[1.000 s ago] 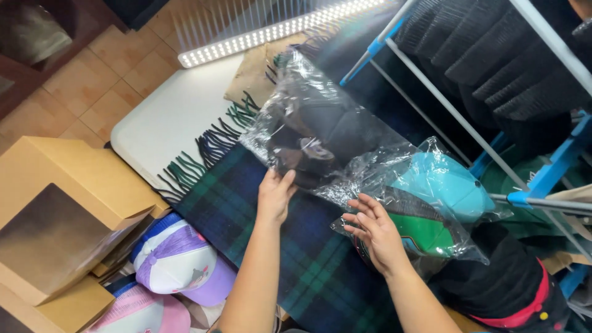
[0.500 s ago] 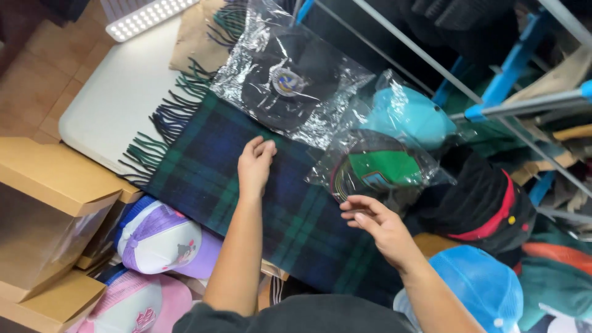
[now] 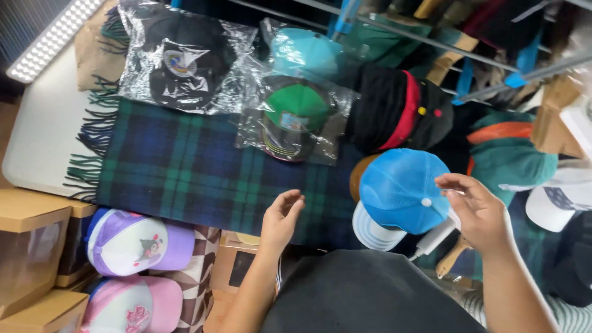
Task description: The person places a blue baseball cap into a cardboard display box with a transparent window.
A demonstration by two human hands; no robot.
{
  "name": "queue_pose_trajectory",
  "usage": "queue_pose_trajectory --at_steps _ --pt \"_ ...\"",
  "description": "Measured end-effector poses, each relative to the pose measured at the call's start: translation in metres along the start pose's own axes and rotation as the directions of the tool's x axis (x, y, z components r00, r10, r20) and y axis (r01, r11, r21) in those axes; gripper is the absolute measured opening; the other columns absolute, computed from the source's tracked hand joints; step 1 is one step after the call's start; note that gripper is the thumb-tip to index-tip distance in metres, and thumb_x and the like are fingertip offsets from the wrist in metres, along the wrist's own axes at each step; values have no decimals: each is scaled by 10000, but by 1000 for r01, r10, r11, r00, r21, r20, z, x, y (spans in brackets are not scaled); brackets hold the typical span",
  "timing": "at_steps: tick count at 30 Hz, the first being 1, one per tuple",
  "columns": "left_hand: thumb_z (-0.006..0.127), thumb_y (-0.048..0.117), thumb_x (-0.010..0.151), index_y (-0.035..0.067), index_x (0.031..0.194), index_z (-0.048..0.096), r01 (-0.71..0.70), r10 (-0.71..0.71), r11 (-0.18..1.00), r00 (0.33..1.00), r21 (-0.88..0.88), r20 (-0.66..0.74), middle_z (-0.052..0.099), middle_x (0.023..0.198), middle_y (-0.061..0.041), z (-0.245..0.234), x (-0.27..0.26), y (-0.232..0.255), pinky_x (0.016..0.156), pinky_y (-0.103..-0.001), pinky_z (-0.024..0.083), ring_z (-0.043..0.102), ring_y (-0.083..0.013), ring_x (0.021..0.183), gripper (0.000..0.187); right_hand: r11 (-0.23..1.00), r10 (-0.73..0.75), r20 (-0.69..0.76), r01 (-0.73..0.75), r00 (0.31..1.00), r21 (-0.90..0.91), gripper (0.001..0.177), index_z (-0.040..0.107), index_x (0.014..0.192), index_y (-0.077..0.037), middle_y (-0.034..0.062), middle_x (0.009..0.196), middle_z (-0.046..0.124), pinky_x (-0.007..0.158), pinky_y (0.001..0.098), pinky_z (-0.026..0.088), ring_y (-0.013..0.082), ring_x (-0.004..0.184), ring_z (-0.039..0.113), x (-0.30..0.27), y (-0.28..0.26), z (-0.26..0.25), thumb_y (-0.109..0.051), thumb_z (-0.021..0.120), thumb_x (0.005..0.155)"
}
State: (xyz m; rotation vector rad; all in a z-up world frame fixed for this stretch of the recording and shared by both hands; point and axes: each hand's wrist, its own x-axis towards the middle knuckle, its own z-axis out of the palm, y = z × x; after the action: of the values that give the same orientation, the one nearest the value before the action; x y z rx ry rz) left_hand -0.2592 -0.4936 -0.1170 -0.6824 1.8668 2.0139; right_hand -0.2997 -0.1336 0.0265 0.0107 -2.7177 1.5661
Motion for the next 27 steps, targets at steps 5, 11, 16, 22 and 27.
queue_pose_trajectory --at_steps 5,11,16,22,27 --pt "747 225 901 145 1327 653 -86 80 991 995 100 67 720 1239 -108 71 -26 -4 978 -364 562 688 -251 1140 443 964 257 -43 -260 965 -61 353 634 1359 -67 134 1250 700 1009 400 530 242 1130 673 -59 83 -34 -121 584 1013" --pt "692 5 850 179 1596 385 -149 148 988 988 33 34 514 1433 -258 157 -23 -62 1061 -502 513 558 -402 1238 825 776 377 171 -411 910 478 578 417 1503 48 308 1414 518 996 556 515 427 1248 558 -67 166 -1 72 488 930" --pt "628 297 1006 149 1585 429 -113 113 924 993 -365 -21 423 1571 -248 187 -7 -49 1179 -570 342 402 -414 1450 630 644 405 233 -457 884 613 632 441 1531 -123 202 1479 504 1026 580 511 367 1298 560 -48 160 3 -1 557 923" --pt "580 626 967 174 1540 485 -24 10 930 999 -367 -39 361 1638 -183 205 -17 21 1217 -652 224 272 -401 1537 736 507 406 337 -517 849 690 681 265 1638 -127 187 1703 209 1128 763 224 476 1545 210 -29 136 -13 -471 289 1051" --pt "581 693 921 120 1525 492 114 -115 955 993 -275 12 389 1617 -175 208 -32 42 1257 -533 251 299 -366 1526 837 430 460 374 -571 805 700 731 239 1643 -228 121 1721 190 1118 783 219 429 1572 192 -19 163 9 -610 325 1026"
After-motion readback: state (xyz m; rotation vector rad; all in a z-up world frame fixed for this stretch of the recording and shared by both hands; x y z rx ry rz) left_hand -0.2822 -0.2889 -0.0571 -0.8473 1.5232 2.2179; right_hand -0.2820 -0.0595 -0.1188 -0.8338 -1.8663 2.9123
